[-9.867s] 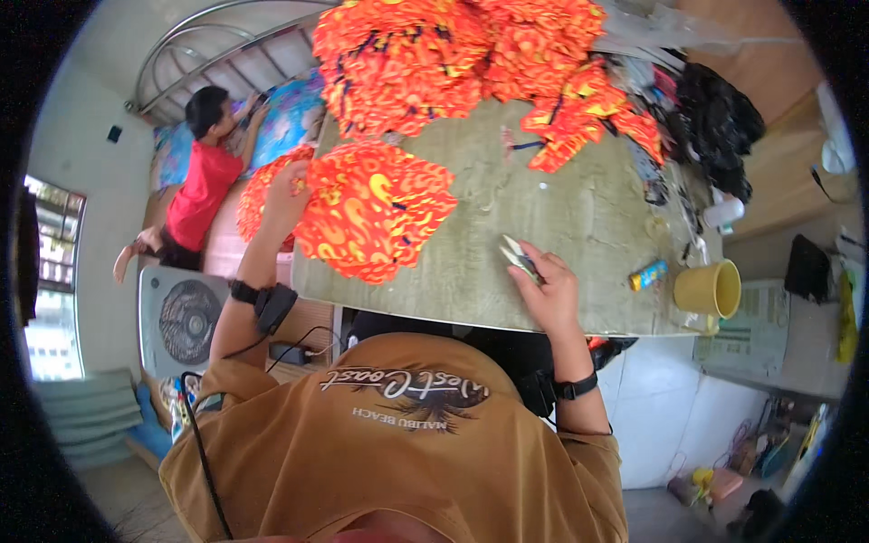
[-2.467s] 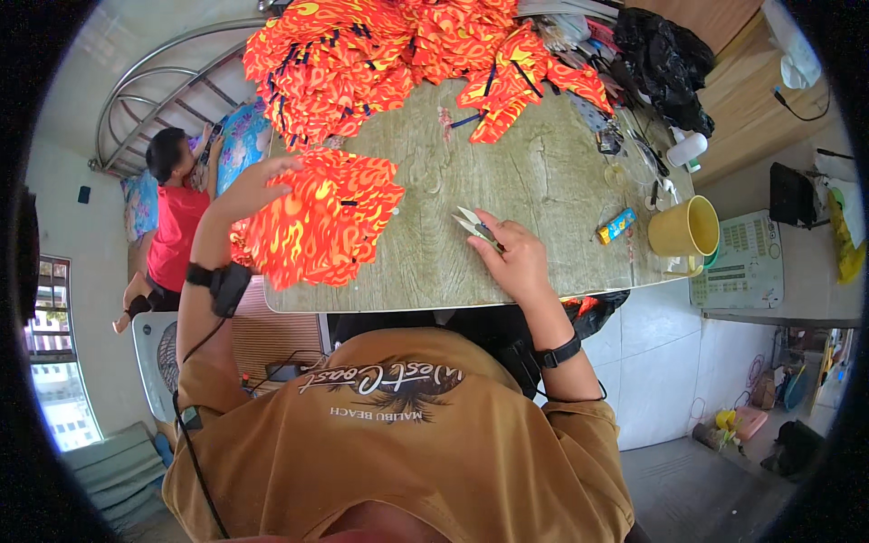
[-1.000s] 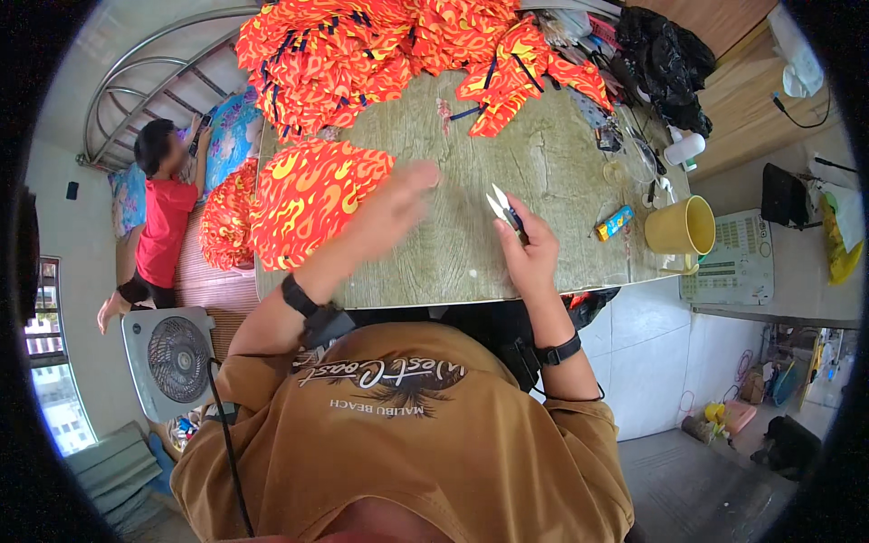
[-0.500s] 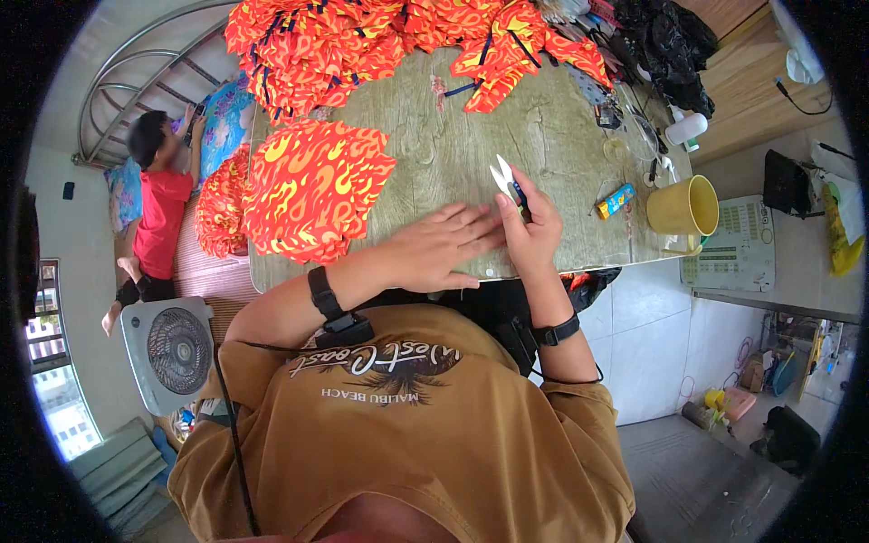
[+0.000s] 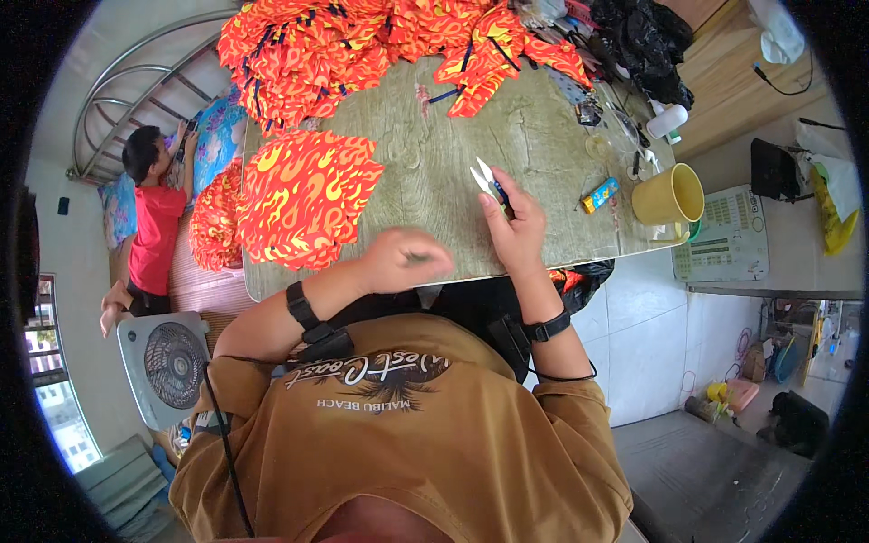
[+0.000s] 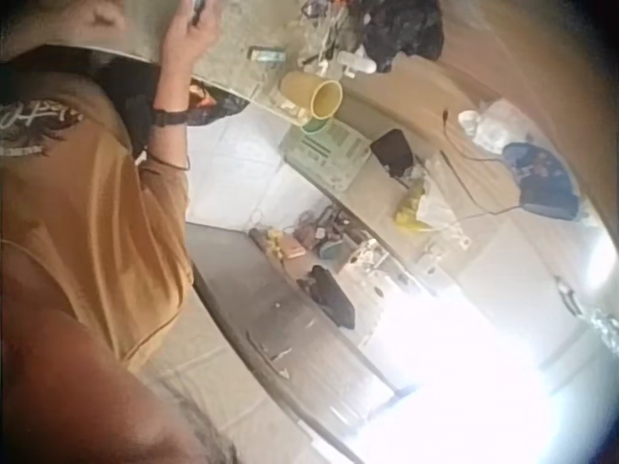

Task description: Sorting and inspecting flame-patterned fabric pieces on a workspace.

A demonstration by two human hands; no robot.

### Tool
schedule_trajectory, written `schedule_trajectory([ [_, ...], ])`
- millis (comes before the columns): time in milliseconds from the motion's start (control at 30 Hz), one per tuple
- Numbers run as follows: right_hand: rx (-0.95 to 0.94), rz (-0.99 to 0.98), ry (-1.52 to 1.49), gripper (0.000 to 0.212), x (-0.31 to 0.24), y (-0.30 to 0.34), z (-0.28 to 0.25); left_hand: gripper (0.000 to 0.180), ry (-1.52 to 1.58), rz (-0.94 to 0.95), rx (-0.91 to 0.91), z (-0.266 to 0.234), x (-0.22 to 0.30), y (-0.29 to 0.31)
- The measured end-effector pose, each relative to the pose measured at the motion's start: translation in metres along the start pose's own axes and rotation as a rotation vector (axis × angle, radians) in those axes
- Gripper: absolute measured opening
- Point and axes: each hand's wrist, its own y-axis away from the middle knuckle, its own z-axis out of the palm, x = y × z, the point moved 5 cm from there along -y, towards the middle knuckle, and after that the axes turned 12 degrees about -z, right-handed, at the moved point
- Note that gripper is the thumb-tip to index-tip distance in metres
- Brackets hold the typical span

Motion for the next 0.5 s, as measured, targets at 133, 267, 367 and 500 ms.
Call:
schedule_trajectory([
  [133,-0.011,-0.044,-0.015,0.036,0.000,-0.004,0.004,0.024,-0.147,0.422,0.635,-0.051,0.017,0.005],
  [267,-0.060,-0.021,-0.032,0.035,0.001,-0.003,0.010,0.031,0.074,0.224,0.824,-0.078,-0.008,-0.004],
  [367,-0.069,-0.047,-0.010,0.035,0.007,-0.004,0.013,0.035,-0.393,0.078,0.702,-0.073,-0.007,-0.015],
  [500,-0.128,0.003,-0.061,0.034,0.013,-0.015,0.018,0.041,-0.623,0.060,0.660,-0.067,-0.007,-0.020],
])
